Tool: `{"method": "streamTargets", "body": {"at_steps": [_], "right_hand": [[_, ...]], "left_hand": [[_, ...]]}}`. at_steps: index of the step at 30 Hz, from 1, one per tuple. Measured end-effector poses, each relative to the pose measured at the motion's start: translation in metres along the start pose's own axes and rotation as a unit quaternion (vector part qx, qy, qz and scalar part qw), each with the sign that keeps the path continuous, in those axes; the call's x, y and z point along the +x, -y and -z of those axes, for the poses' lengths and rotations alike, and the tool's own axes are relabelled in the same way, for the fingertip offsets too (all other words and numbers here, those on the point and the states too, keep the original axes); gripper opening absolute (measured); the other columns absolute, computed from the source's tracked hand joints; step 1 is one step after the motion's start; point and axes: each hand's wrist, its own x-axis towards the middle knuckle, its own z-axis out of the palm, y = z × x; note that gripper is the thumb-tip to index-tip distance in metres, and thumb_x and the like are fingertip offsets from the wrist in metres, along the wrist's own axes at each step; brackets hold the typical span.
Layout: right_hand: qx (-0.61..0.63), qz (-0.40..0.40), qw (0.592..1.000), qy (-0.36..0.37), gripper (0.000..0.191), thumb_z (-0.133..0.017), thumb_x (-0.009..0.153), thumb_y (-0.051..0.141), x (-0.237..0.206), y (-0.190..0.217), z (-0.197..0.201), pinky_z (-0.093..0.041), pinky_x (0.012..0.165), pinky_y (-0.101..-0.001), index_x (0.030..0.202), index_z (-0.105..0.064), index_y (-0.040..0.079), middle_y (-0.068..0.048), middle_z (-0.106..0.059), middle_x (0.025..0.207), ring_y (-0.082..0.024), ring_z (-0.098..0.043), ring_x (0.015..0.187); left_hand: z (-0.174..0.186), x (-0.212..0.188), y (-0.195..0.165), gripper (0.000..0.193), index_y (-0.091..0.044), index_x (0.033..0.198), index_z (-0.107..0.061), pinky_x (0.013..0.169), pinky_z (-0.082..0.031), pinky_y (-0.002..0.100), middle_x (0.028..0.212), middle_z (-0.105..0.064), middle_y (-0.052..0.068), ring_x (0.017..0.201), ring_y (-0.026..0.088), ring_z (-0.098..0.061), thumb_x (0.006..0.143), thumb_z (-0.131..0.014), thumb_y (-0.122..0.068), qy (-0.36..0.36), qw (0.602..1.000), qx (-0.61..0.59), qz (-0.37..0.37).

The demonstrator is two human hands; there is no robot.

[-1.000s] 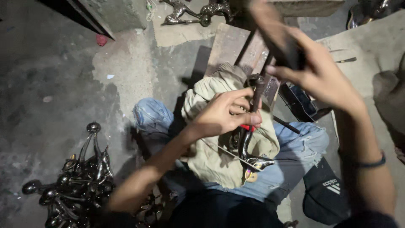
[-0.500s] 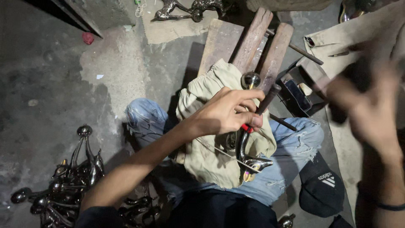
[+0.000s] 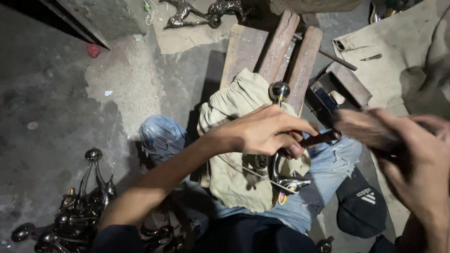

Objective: The person sits on the floor and repeatedly strikes a small metal part with a hammer. They hold the part in their left hand and use a hammer in their right hand to tap the surface. The person occasionally rotates the part to work on different areas.

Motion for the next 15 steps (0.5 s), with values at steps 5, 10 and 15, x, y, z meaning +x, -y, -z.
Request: {"method": "streamTargets", "body": {"at_steps": [5, 10, 15], "right_hand": [[0.36, -0.098, 0.918, -0.136, 0.011, -0.065, 0.099, 0.0, -0.018, -0.015, -0.021, -0.053, 0.105, -0.0421, 0.11, -0.063, 0.0, -0.01, -0.065, 0.094, -0.02, -0.063, 0.091], [0.107, -0.132, 0.983, -0.07, 0.032, -0.066, 0.086, 0.006, -0.024, -0.038, -0.017, -0.051, 0.099, -0.0384, 0.118, -0.071, 0.006, -0.01, -0.071, 0.102, -0.02, -0.068, 0.096], [-0.137, 0.051, 0.989, -0.003, 0.032, -0.073, 0.085, 0.002, -0.01, -0.019, -0.006, -0.05, 0.084, -0.0327, 0.115, -0.065, 0.01, -0.016, -0.068, 0.099, -0.027, -0.066, 0.093]], "left_hand": [[-0.002, 0.0, 0.006, 0.048, -0.013, 0.144, -0.057, 0.045, -0.048, 0.022, 0.108, -0.082, 0.005, 0.062, 0.0, -0.068, 0.097, -0.055, -0.002, -0.019, 0.995, -0.072, -0.07], [0.0, -0.005, 0.01, 0.048, -0.011, 0.142, -0.057, 0.041, -0.047, 0.027, 0.106, -0.082, 0.005, 0.055, 0.009, -0.066, 0.095, -0.055, -0.002, -0.013, 0.997, -0.069, -0.038], [-0.002, -0.007, 0.012, 0.046, -0.01, 0.14, -0.059, 0.042, -0.049, 0.029, 0.102, -0.082, 0.006, 0.054, 0.014, -0.067, 0.094, -0.057, -0.005, -0.023, 0.995, -0.072, -0.064]]}}
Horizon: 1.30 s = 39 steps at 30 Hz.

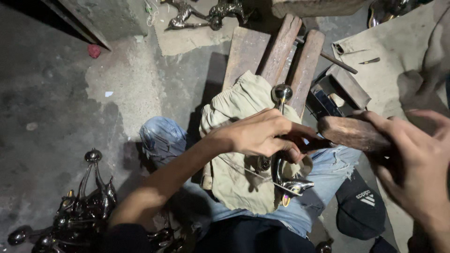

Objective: The person sits on the floor and repeatedly strikes a small metal part with a hammer. They hold the part in their left hand and use a hammer in their right hand to tap the surface. The person occasionally rotates the part to work on different areas.

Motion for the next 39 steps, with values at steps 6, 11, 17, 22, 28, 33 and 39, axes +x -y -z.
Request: {"method": "streamTargets", "body": {"at_steps": [6, 11, 17, 22, 28, 33, 39], "right_hand": [[0.229, -0.091, 0.968, -0.046, 0.026, -0.063, 0.095, 0.005, 0.011, 0.017, 0.008, -0.051, 0.099, -0.0418, 0.12, -0.06, 0.005, -0.011, -0.059, 0.099, -0.024, -0.065, 0.093], [0.289, -0.101, 0.951, -0.042, 0.036, -0.064, 0.087, 0.008, 0.011, 0.014, 0.003, -0.052, 0.102, -0.0428, 0.12, -0.055, -0.001, -0.006, -0.062, 0.098, -0.021, -0.066, 0.1], [0.354, -0.126, 0.925, -0.055, 0.028, -0.066, 0.087, -0.002, 0.035, 0.047, 0.016, -0.054, 0.089, -0.0367, 0.113, -0.056, 0.001, -0.012, -0.069, 0.105, -0.022, -0.068, 0.095], [0.288, -0.13, 0.948, -0.028, 0.053, -0.069, 0.077, 0.004, 0.058, 0.056, 0.034, -0.056, 0.095, -0.0332, 0.129, -0.059, 0.008, -0.005, -0.07, 0.104, -0.016, -0.071, 0.1], [0.206, -0.11, 0.972, 0.023, 0.043, -0.078, 0.095, 0.011, 0.065, 0.039, 0.028, -0.054, 0.093, -0.0397, 0.128, -0.054, -0.002, -0.018, -0.064, 0.119, -0.028, -0.065, 0.105], [0.158, 0.146, 0.975, 0.05, 0.072, -0.075, 0.084, 0.015, 0.098, 0.033, 0.032, -0.053, 0.107, -0.0375, 0.15, -0.046, 0.014, -0.008, -0.061, 0.138, -0.023, -0.063, 0.128], [0.077, 0.139, 0.977, 0.144, 0.074, -0.079, 0.081, 0.015, 0.153, 0.029, 0.018, -0.054, 0.084, -0.0439, 0.148, -0.049, 0.016, -0.016, -0.069, 0.106, -0.033, -0.068, 0.096]], "left_hand": [[0.0, -0.005, 0.001, 0.045, -0.007, 0.141, -0.062, 0.075, -0.062, 0.031, 0.108, -0.082, 0.007, 0.085, 0.017, -0.077, 0.096, -0.061, -0.007, -0.017, 0.999, 0.016, -0.039], [0.001, -0.01, 0.002, 0.047, -0.005, 0.138, -0.061, 0.096, -0.063, 0.03, 0.112, -0.08, 0.008, 0.101, 0.017, -0.081, 0.093, -0.056, 0.001, -0.043, 0.995, -0.033, -0.079], [-0.007, -0.016, 0.012, 0.032, -0.005, 0.123, -0.067, 0.093, -0.064, 0.029, 0.107, -0.078, 0.006, 0.095, 0.014, -0.079, 0.094, -0.058, 0.004, -0.067, 0.988, -0.066, -0.123], [-0.02, -0.025, 0.02, 0.025, -0.003, 0.121, -0.067, 0.09, -0.064, 0.03, 0.102, -0.078, 0.008, 0.091, 0.016, -0.077, 0.099, -0.059, 0.005, -0.122, 0.979, -0.123, -0.105], [-0.032, -0.033, 0.018, 0.017, 0.002, 0.114, -0.064, 0.088, -0.063, 0.029, 0.1, -0.075, 0.01, 0.092, 0.016, -0.075, 0.104, -0.052, 0.008, -0.191, 0.954, -0.208, -0.096], [-0.043, -0.039, 0.004, 0.015, 0.005, 0.108, -0.064, 0.086, -0.061, 0.029, 0.096, -0.075, 0.011, 0.091, 0.017, -0.075, 0.102, -0.052, 0.01, -0.289, 0.936, -0.19, -0.067], [-0.053, -0.038, -0.006, 0.01, 0.004, 0.111, -0.061, 0.088, -0.063, 0.032, 0.096, -0.073, 0.011, 0.092, 0.018, -0.073, 0.103, -0.063, -0.001, -0.336, 0.905, -0.257, -0.05]]}}
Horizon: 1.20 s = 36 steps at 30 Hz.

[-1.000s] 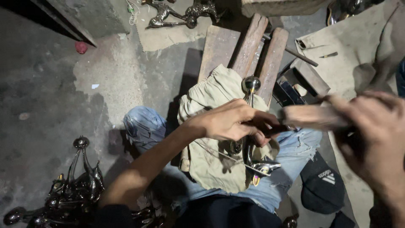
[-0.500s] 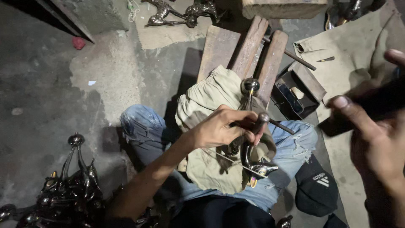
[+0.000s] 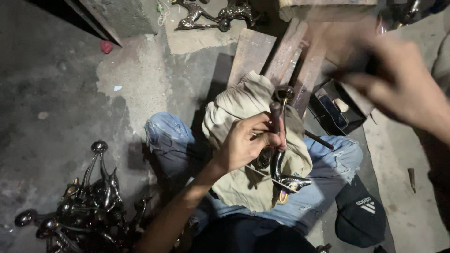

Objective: The person sits on the floor and repeatedly strikes a small metal part with a hammer. They hold the part in their left hand and use a hammer in their right hand to tap the surface. The person occasionally rotates the part to work on different areas.

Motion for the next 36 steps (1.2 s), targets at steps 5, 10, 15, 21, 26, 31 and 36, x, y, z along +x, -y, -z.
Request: {"method": "streamTargets", "body": {"at_steps": [5, 10, 15, 21, 26, 31, 36], "right_hand": [[-0.162, 0.155, 0.969, 0.105, 0.092, -0.079, 0.065, 0.009, 0.024, -0.021, -0.012, -0.054, 0.089, -0.0464, 0.151, -0.049, 0.021, -0.011, -0.074, 0.101, -0.032, -0.072, 0.096], [-0.065, 0.203, 0.972, 0.098, 0.095, -0.073, 0.068, 0.011, 0.054, -0.037, -0.025, -0.053, 0.091, -0.0494, 0.157, -0.041, 0.022, -0.015, -0.072, 0.119, -0.031, -0.07, 0.099], [-0.08, 0.074, 0.968, 0.226, 0.072, -0.066, 0.086, 0.012, 0.076, -0.038, -0.025, -0.057, 0.088, -0.0426, 0.152, -0.045, 0.028, -0.008, -0.075, 0.114, -0.027, -0.07, 0.099], [-0.116, 0.182, 0.951, 0.22, 0.061, -0.076, 0.082, 0.017, 0.099, -0.024, -0.025, -0.055, 0.085, -0.0464, 0.139, -0.055, 0.021, -0.011, -0.069, 0.112, -0.031, -0.068, 0.1], [-0.102, 0.227, 0.926, 0.284, 0.089, -0.078, 0.073, 0.019, 0.088, -0.009, -0.033, -0.051, 0.085, -0.0476, 0.155, -0.046, 0.031, -0.006, -0.071, 0.116, -0.028, -0.067, 0.1], [0.102, 0.066, 0.987, 0.104, 0.074, -0.072, 0.087, 0.011, 0.025, 0.0, -0.022, -0.053, 0.082, -0.0393, 0.156, -0.044, 0.014, -0.011, -0.069, 0.108, -0.023, -0.066, 0.093], [0.284, 0.02, 0.955, -0.083, 0.062, -0.079, 0.083, 0.003, -0.036, 0.019, -0.035, -0.051, 0.089, -0.0367, 0.139, -0.054, 0.0, -0.016, -0.066, 0.117, -0.023, -0.063, 0.102]], "left_hand": [[-0.006, -0.006, 0.005, 0.022, 0.003, 0.116, -0.057, 0.086, -0.062, 0.033, 0.095, -0.073, 0.012, 0.089, 0.018, -0.074, 0.102, -0.067, -0.01, -0.062, 0.996, -0.045, 0.05], [-0.016, -0.007, 0.009, 0.025, 0.004, 0.116, -0.058, 0.085, -0.063, 0.034, 0.094, -0.073, 0.015, 0.088, 0.02, -0.074, 0.1, -0.069, -0.012, -0.128, 0.987, -0.077, 0.063], [-0.021, -0.013, 0.006, 0.026, 0.004, 0.114, -0.059, 0.083, -0.064, 0.032, 0.095, -0.074, 0.017, 0.089, 0.022, -0.076, 0.098, -0.071, -0.012, -0.175, 0.981, -0.041, 0.08], [-0.022, -0.015, 0.008, 0.026, 0.004, 0.114, -0.058, 0.084, -0.063, 0.03, 0.097, -0.075, 0.018, 0.094, 0.023, -0.077, 0.097, -0.07, -0.011, -0.19, 0.977, -0.043, 0.085], [-0.02, -0.016, 0.004, 0.027, 0.004, 0.113, -0.058, 0.09, -0.06, 0.031, 0.1, -0.074, 0.017, 0.098, 0.022, -0.076, 0.097, -0.072, -0.013, -0.169, 0.979, -0.066, 0.095], [-0.011, 0.003, -0.013, 0.031, -0.003, 0.118, -0.063, 0.093, -0.06, 0.034, 0.105, -0.074, 0.013, 0.098, 0.021, -0.075, 0.094, -0.075, -0.017, -0.055, 0.993, 0.068, 0.079], [-0.007, 0.024, -0.033, 0.018, -0.001, 0.116, -0.064, 0.096, -0.061, 0.032, 0.098, -0.08, 0.012, 0.094, 0.018, -0.08, 0.099, -0.064, -0.006, 0.096, 0.979, 0.156, 0.089]]}}
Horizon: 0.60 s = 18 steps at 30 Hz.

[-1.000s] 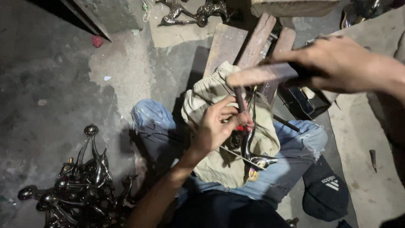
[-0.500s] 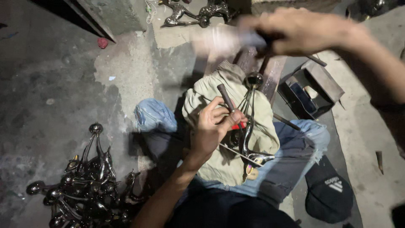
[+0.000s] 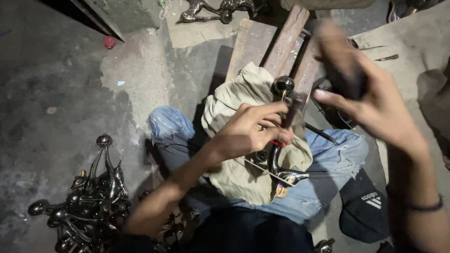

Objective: The person sits on the floor and repeatedly strikes a small metal part with a hammer. They hold the part in their left hand and use a hammer in their right hand to tap the surface. The person occasionally rotates the part to work on different areas.

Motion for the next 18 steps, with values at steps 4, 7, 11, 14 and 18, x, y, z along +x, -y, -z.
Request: {"method": "streamTargets", "body": {"at_steps": [4, 7, 11, 14, 18], "right_hand": [[-0.148, -0.054, 0.987, -0.042, 0.067, -0.078, 0.072, -0.006, -0.032, -0.008, 0.01, -0.055, 0.083, -0.0409, 0.136, -0.06, -0.003, -0.019, -0.068, 0.109, -0.032, -0.068, 0.095], [-0.112, -0.039, 0.985, -0.128, 0.065, -0.076, 0.08, -0.005, -0.053, -0.023, 0.014, -0.055, 0.089, -0.0386, 0.142, -0.056, -0.004, -0.017, -0.069, 0.11, -0.032, -0.07, 0.099], [0.046, -0.074, 0.967, -0.239, 0.055, -0.075, 0.1, 0.003, -0.068, -0.034, 0.008, -0.055, 0.088, -0.0336, 0.148, -0.048, 0.0, -0.01, -0.068, 0.104, -0.026, -0.067, 0.095], [-0.431, 0.089, 0.897, -0.033, 0.086, -0.082, 0.055, 0.008, -0.073, -0.026, 0.01, -0.056, 0.083, -0.0367, 0.136, -0.051, 0.009, -0.015, -0.072, 0.097, -0.03, -0.069, 0.092], [-0.09, -0.079, 0.972, -0.204, 0.062, -0.081, 0.08, 0.001, -0.077, -0.014, -0.004, -0.052, 0.082, -0.0367, 0.136, -0.055, -0.002, -0.016, -0.065, 0.1, -0.029, -0.063, 0.089]], "left_hand": [[0.002, 0.007, -0.009, 0.025, 0.003, 0.121, -0.062, 0.084, -0.064, 0.031, 0.097, -0.08, 0.016, 0.095, 0.019, -0.08, 0.096, -0.058, 0.002, 0.031, 0.999, 0.025, -0.002], [0.003, 0.009, -0.01, 0.027, 0.004, 0.123, -0.06, 0.081, -0.064, 0.031, 0.096, -0.08, 0.018, 0.094, 0.02, -0.081, 0.096, -0.058, 0.002, 0.031, 0.999, 0.04, 0.003], [0.003, 0.01, -0.007, 0.04, 0.003, 0.137, -0.052, 0.081, -0.065, 0.032, 0.102, -0.077, 0.018, 0.097, 0.02, -0.08, 0.097, -0.059, 0.0, 0.018, 0.995, 0.088, -0.033], [-0.001, 0.013, -0.005, 0.041, 0.001, 0.136, -0.058, 0.074, -0.066, 0.03, 0.102, -0.078, 0.018, 0.089, 0.021, -0.082, 0.094, -0.059, 0.001, 0.039, 0.992, 0.117, -0.02], [-0.002, 0.021, -0.003, 0.035, -0.006, 0.13, -0.065, 0.048, -0.057, 0.032, 0.092, -0.081, 0.011, 0.066, 0.018, -0.078, 0.096, -0.055, -0.003, 0.093, 0.983, 0.154, 0.035]]}}
